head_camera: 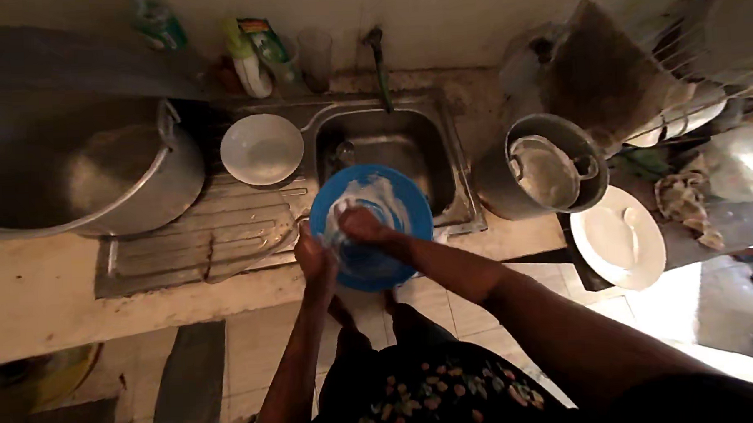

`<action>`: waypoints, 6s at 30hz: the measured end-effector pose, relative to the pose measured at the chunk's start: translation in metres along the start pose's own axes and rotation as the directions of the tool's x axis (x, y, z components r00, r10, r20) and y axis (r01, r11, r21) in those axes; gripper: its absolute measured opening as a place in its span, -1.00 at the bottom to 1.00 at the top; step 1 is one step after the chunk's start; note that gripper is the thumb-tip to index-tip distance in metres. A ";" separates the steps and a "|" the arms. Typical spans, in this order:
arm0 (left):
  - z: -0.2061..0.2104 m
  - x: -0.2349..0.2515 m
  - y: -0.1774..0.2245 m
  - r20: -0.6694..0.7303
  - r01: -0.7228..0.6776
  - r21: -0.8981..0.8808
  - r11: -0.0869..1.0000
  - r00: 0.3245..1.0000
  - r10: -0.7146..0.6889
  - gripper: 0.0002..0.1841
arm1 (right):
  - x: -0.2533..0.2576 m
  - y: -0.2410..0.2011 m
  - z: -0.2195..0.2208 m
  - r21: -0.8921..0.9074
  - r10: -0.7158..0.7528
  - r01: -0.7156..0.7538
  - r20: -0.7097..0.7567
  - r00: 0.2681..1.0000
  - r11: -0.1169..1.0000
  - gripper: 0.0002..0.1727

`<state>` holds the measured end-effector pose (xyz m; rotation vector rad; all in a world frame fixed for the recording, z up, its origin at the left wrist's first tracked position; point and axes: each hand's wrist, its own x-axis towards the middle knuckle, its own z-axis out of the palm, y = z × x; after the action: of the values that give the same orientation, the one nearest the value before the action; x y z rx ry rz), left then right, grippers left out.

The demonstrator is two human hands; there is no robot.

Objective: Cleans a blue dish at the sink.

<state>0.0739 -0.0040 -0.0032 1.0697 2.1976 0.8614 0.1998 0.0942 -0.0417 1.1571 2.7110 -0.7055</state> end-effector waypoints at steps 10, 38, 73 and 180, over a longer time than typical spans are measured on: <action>0.006 -0.021 0.011 -0.172 0.136 0.014 0.991 0.976 -0.131 -0.53 | -0.033 -0.025 -0.017 0.161 -0.124 0.094 0.191 0.974 0.982 -0.58; 0.025 -0.024 0.040 -0.310 0.262 -0.122 0.957 0.906 -0.288 -0.67 | -0.035 0.020 -0.017 -0.019 -0.206 0.228 0.361 0.910 0.974 -0.65; -0.046 -0.043 0.140 -0.176 -0.087 0.343 0.935 0.972 0.155 -0.62 | -0.039 0.067 -0.111 0.238 -0.239 0.183 0.236 0.942 0.954 -0.50; 0.012 -0.062 0.016 -0.625 -0.336 -0.118 0.935 0.757 0.193 -0.52 | -0.039 0.069 0.017 0.318 -0.537 0.475 0.146 0.831 0.821 -0.21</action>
<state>0.1230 -0.0437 0.0123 1.1149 2.3801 1.7507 0.2746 0.1026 -0.0720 0.3159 2.7851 -1.2233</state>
